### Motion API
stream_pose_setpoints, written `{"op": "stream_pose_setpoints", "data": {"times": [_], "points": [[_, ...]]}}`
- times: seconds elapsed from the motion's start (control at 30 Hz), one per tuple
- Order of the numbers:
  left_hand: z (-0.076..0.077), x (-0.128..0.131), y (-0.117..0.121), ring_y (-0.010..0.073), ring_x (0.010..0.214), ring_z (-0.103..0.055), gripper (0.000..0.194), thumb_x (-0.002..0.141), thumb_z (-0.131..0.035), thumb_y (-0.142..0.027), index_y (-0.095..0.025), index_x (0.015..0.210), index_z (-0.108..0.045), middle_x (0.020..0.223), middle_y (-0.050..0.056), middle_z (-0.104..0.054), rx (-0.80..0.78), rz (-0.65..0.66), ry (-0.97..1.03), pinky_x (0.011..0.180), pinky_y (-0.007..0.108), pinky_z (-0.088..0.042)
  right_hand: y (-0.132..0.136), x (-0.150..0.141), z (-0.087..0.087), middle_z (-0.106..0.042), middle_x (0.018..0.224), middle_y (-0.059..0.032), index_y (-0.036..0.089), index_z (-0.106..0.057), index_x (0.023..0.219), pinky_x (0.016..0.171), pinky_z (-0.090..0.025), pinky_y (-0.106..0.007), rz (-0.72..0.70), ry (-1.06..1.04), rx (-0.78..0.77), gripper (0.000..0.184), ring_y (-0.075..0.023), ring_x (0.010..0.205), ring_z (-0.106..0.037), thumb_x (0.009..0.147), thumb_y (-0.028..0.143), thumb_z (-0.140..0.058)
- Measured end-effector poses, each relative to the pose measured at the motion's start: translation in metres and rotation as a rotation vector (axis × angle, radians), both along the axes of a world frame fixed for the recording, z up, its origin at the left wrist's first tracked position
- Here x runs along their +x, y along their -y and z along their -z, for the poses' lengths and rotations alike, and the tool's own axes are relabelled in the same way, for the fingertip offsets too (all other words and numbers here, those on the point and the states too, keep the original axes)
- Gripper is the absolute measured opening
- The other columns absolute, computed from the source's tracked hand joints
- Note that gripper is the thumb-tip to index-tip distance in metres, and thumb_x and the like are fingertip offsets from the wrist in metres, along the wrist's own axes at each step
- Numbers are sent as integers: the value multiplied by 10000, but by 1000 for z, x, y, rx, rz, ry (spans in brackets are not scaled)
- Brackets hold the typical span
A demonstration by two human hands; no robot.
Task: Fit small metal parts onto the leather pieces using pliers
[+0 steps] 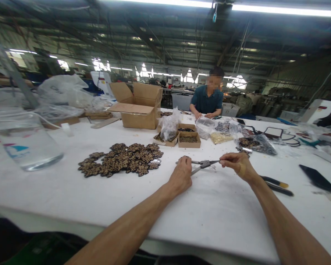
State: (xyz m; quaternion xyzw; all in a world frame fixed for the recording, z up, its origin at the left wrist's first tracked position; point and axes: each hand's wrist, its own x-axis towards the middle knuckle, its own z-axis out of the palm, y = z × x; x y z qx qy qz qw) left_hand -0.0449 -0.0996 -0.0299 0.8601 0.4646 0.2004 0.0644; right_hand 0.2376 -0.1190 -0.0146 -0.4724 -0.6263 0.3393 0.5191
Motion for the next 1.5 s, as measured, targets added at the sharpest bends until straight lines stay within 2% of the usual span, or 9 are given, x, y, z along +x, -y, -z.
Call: {"op": "stream_pose_setpoints", "data": {"times": [0.4,0.9,1.13,1.23,1.33,1.5], "points": [[-2,1,0,277,1222,-451,641,611,-542,51,-172,1207,-465,1295,143,-468,-6,9,21,1055,421,-435,-4,4,9,-726,767,-49,197,-754,858,675,-543,-351,-118,-81,23,280,-203,685,-659,709,395,-884],[-1,0,0,265,1172,-460,603,640,-529,45,-172,1198,-463,1262,141,-483,36,-12,-2,990,394,-469,2,2,1,-756,732,-62,211,-781,828,665,-573,-380,-48,-47,16,315,-245,669,-705,656,446,-902],[-9,0,4,265,1185,-465,462,790,-449,24,-196,1196,-476,1250,126,-512,174,-83,-95,918,374,-482,6,2,-1,-765,732,-77,190,-794,845,642,-581,-367,-37,-7,37,318,-247,663,-712,672,438,-895],[-8,1,4,261,1113,-499,439,784,-468,24,-181,1171,-487,1193,123,-536,245,-86,-121,956,406,-447,7,1,1,-768,753,-79,187,-797,858,640,-586,-356,-26,44,87,319,-241,676,-709,701,454,-872],[-7,1,4,270,1077,-503,454,761,-477,22,-167,1173,-496,1177,130,-540,322,-103,-146,923,409,-434,7,1,3,-770,775,-75,195,-798,860,640,-587,-337,-8,83,140,289,-227,690,-704,721,440,-861],[-8,1,4,284,1084,-503,447,744,-494,-9,-165,1162,-520,1167,137,-544,373,-100,-164,939,433,-399,7,0,3,-787,857,-93,192,-801,973,706,-610,-367,-11,30,140,372,-245,744,-728,689,415,-891]]}}
